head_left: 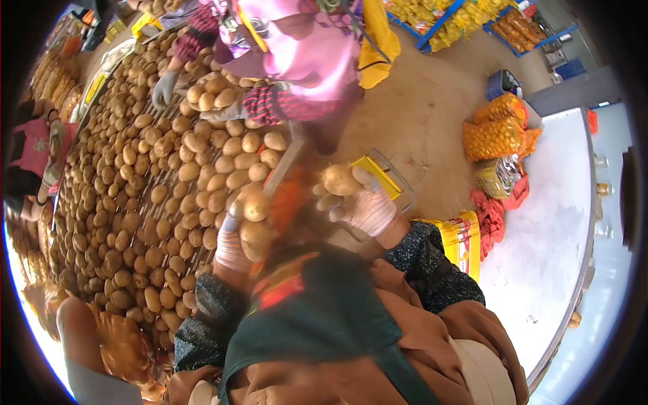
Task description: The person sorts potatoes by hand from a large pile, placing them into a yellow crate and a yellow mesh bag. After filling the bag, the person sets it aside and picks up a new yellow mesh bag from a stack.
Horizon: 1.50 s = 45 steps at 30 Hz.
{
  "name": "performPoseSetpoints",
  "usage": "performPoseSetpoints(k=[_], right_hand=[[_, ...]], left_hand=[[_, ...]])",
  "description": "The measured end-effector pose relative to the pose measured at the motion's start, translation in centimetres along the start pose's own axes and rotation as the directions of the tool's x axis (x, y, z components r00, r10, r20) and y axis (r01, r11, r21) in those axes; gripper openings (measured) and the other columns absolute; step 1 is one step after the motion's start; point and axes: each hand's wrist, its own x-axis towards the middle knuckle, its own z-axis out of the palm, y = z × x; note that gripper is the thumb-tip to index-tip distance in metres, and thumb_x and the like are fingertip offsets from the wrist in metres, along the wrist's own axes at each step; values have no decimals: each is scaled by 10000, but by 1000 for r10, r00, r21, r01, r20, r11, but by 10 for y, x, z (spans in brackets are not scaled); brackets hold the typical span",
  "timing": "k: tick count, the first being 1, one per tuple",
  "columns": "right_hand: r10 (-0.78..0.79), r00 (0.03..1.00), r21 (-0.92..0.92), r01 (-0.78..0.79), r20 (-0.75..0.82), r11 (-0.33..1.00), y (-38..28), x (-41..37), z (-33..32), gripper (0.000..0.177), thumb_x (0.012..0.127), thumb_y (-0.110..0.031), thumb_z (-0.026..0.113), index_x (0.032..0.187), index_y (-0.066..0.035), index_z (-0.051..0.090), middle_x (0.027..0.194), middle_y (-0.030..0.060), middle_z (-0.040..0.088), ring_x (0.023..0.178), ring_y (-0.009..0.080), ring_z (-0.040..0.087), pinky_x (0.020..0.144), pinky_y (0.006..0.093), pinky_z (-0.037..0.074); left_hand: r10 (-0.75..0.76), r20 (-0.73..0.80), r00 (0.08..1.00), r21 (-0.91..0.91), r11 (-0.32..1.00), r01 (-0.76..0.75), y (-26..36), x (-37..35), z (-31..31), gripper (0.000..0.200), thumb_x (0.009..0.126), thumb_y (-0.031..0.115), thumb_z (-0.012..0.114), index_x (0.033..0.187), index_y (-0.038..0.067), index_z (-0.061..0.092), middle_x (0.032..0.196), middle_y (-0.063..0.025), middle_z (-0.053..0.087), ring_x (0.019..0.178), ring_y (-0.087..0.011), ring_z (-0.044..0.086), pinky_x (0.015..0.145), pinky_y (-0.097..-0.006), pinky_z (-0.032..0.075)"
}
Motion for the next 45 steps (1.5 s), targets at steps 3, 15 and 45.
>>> performPoseSetpoints(k=[3,15,45], right_hand=[[-113,988,-210,89,-108,974,12,1,18,414,883,-137,637,1258,22,562,1224,213,611,1157,414,603,826,517,608],[-117,971,-972,-191,-208,138,58,41,67,332,893,-226,741,1097,26,669,916,86,718,802,123,644,743,308,527],[-61,939,-882,-295,-339,367,67,55,49,212,915,-144,661,1052,12,704,908,83,711,845,126,622,794,301,511]], left_hand=[[8,21,1000,-21,1000,-8,0,-5,-8,565,912,465,670,1264,42,544,1093,-108,658,920,-242,666,720,-428,594],[151,90,985,189,968,-165,-1,-19,12,470,901,323,706,1242,47,537,1072,-66,627,922,-172,621,812,-318,538],[151,-19,988,258,956,-142,0,-24,-6,455,957,393,627,1234,38,568,1087,-108,648,937,-209,642,839,-346,542]])
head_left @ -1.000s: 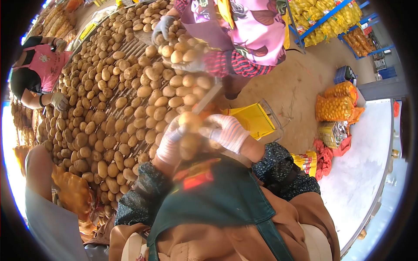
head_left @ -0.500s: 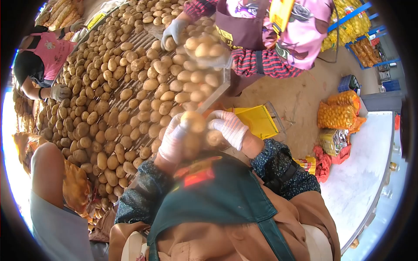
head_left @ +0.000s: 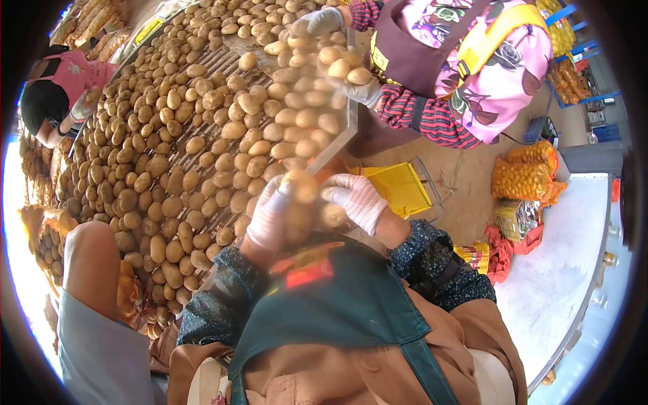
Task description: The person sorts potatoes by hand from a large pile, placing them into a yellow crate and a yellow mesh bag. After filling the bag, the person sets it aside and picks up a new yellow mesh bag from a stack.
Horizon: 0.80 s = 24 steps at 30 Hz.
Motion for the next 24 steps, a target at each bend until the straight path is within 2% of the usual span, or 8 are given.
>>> performPoseSetpoints(k=[3,5,9,12,14,18,21,24], right_hand=[[-101,994,-146,95,-31,985,-3,-6,4,228,924,-145,659,1082,16,693,905,87,709,845,127,629,774,296,517],[-103,995,-33,102,-16,994,-2,-8,7,215,912,-112,683,1093,6,682,843,12,663,745,71,595,681,249,496],[-298,952,-141,287,-71,948,-8,-12,13,263,898,-67,700,1152,-11,666,813,-24,647,643,43,571,591,219,478],[-160,986,-97,155,-48,983,-19,-15,16,233,907,-77,687,1133,-21,686,843,-7,666,696,44,588,617,224,491],[-226,974,-45,224,-29,973,-8,-4,10,204,915,-96,685,1105,-22,700,869,4,678,738,44,597,638,228,501],[-211,973,-82,204,-93,976,-2,4,4,182,926,-134,685,1065,-23,722,898,23,692,795,44,606,668,230,513],[-407,910,-271,372,-85,888,1,5,5,203,929,-147,685,1085,-21,717,899,33,694,815,56,607,706,243,519],[-475,880,-292,452,-9,843,-4,3,6,321,911,-168,712,1194,-25,665,923,53,706,859,80,617,765,268,524]], left_hand=[[-108,1,994,-176,979,106,1,-3,1,475,962,432,611,1204,24,583,1018,-128,664,846,-233,660,785,-359,560],[-157,-60,986,-305,943,132,1,-6,16,493,969,458,593,1185,15,594,982,-139,672,808,-247,666,753,-362,570],[-172,113,979,-349,915,201,3,-4,15,531,984,506,538,1163,10,602,968,-139,674,804,-245,663,715,-351,578],[-207,40,978,-355,912,207,12,-9,34,547,991,526,508,1151,10,599,957,-134,674,785,-239,657,688,-348,579],[-242,-37,970,-384,899,210,21,-10,51,555,990,537,500,1135,11,599,941,-126,671,769,-234,650,670,-354,577],[-307,156,939,-405,847,345,3,-5,17,549,986,545,505,1118,21,599,917,-106,664,769,-224,654,639,-375,579],[-310,168,936,-400,846,352,-1,-3,13,555,985,554,501,1126,26,596,903,-97,661,759,-217,658,622,-381,580],[-324,170,931,-429,826,366,2,-4,15,572,987,555,495,1177,23,588,918,-107,669,766,-226,668,630,-383,584]])
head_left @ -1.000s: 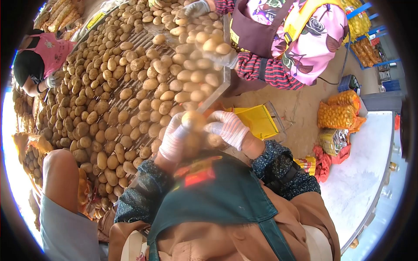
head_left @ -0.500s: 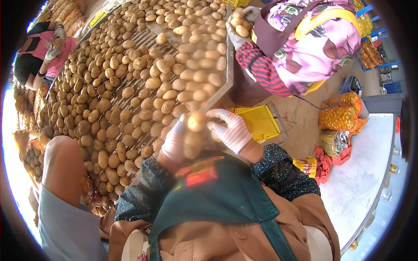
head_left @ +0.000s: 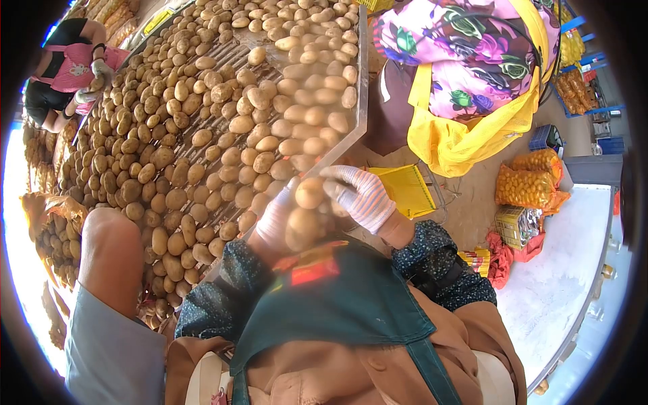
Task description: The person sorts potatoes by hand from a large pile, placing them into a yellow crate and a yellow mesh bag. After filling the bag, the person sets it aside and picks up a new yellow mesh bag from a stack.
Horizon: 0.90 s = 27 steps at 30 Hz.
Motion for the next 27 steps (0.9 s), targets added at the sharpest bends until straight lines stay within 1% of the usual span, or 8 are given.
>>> performPoseSetpoints(k=[6,9,11,13,16,20,22,27], right_hand=[[219,936,-56,-212,277,976,-12,3,-4,631,832,-235,807,1370,-63,525,1139,100,685,994,141,629,860,293,520],[273,909,-198,-219,314,955,0,7,-8,638,817,-250,820,1359,-68,536,1193,102,662,1041,150,623,892,298,515],[301,912,-129,-275,280,953,-6,3,-10,627,825,-231,815,1360,-67,534,1192,89,661,1054,157,625,912,304,515],[294,932,48,-311,213,949,-1,-2,-10,581,834,-182,801,1342,-57,546,1176,71,659,1035,152,620,899,306,521],[317,943,511,-324,104,796,44,-12,-10,476,864,-131,773,1288,-25,583,1149,27,648,1008,121,601,909,291,507],[418,904,595,-386,91,705,69,-33,-34,493,891,-198,752,1312,-35,555,1161,32,639,1081,139,597,908,319,526],[477,874,701,-398,92,592,74,-49,-47,495,887,-205,747,1309,-52,538,1120,64,627,977,186,633,829,348,561],[609,789,864,-252,-76,435,98,-94,-72,497,907,-229,725,1333,-62,532,1143,62,630,1031,190,620,849,351,557]], left_hand=[[-47,-74,996,-26,999,45,2,1,18,626,984,565,493,1261,8,561,1052,-155,687,871,-273,696,689,-425,607],[-34,-111,993,-33,999,30,-2,8,18,627,981,563,502,1263,6,560,1097,-164,679,899,-276,696,724,-415,609],[-16,-160,987,-19,1000,13,-5,9,25,615,983,550,510,1266,5,560,1094,-156,675,898,-268,692,741,-396,606],[-48,-1,999,23,999,48,0,5,30,599,982,532,527,1266,6,561,1082,-147,671,895,-267,687,752,-387,602],[-32,-9,999,49,998,32,3,18,0,580,968,511,567,1265,13,565,1054,-129,667,888,-267,680,763,-397,595],[47,-71,996,144,989,-37,-3,32,-23,503,889,330,696,1257,14,563,1100,-135,634,991,-300,646,846,-493,557],[45,-55,997,167,985,-36,-6,40,-29,478,852,204,714,1258,12,552,1152,-148,607,1066,-325,614,876,-537,532],[-63,-39,997,235,969,71,-15,56,-27,438,876,175,693,1258,17,551,1181,-145,596,1073,-314,612,869,-540,544]])
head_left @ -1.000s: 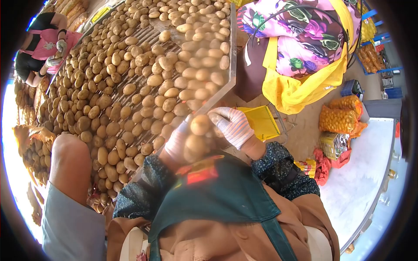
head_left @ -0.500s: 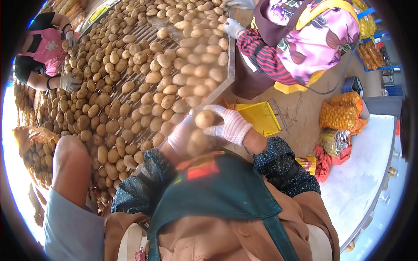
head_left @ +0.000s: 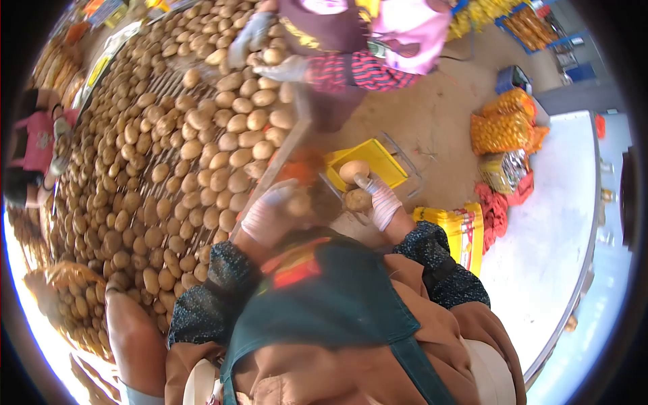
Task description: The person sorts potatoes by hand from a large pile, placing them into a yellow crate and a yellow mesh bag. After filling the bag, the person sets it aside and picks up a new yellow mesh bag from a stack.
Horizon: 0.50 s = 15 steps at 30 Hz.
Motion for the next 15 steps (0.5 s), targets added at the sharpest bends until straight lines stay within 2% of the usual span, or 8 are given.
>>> performPoseSetpoints(k=[2,3,5,8,10,12,14,15], right_hand=[[14,987,81,-1,-160,997,-4,-4,-20,494,906,-220,723,1337,-71,533,1149,71,632,1022,199,623,850,352,556],[-47,975,72,64,-218,995,-3,-3,-32,489,905,-215,722,1336,-73,537,1156,71,631,1026,201,623,857,352,552],[-161,931,40,184,-329,982,2,4,-55,480,905,-206,721,1333,-79,546,1169,72,630,1032,204,621,873,353,545],[-271,912,100,314,-308,944,7,17,-84,334,906,-193,712,1195,-133,556,971,61,601,782,266,620,677,442,550],[-307,899,110,355,-311,928,8,23,-99,288,911,-159,699,1163,-127,563,932,55,600,757,254,610,655,435,533],[-340,883,103,390,-323,915,10,29,-108,340,909,-162,704,1214,-103,564,1017,58,608,866,236,604,740,404,519],[-379,854,51,422,-355,905,9,32,-114,462,904,-198,721,1317,-69,559,1174,69,621,1048,218,604,883,361,509],[-400,835,10,436,-377,900,7,30,-112,507,901,-214,726,1353,-57,557,1225,74,626,1108,212,604,930,345,505]], left_hand=[[-62,-34,997,37,997,63,4,-4,26,420,887,182,686,1253,21,558,1174,-141,599,1074,-306,613,854,-518,556],[-74,-47,996,68,995,77,1,-2,32,395,905,213,679,1239,33,571,1154,-126,607,1064,-288,617,819,-483,567],[-116,-70,991,27,993,119,-5,5,35,376,911,225,677,1224,40,581,1144,-118,612,1058,-284,618,803,-477,568],[-171,-142,975,24,984,176,-13,15,44,332,922,243,672,1191,65,595,1144,-110,613,1053,-275,615,801,-471,563],[-202,-154,967,69,974,215,-18,23,39,318,926,247,671,1181,73,598,1148,-106,612,1053,-274,613,807,-475,561],[-136,-156,978,329,927,182,-25,29,45,327,923,256,676,1188,84,593,1151,-96,610,1050,-277,611,816,-479,558],[-138,-155,978,387,903,189,-33,40,48,332,929,263,669,1202,93,587,1170,-91,609,1067,-279,605,848,-484,549],[-174,-158,972,320,922,218,-38,51,43,332,936,266,661,1211,98,583,1188,-91,608,1086,-281,601,876,-488,541]])
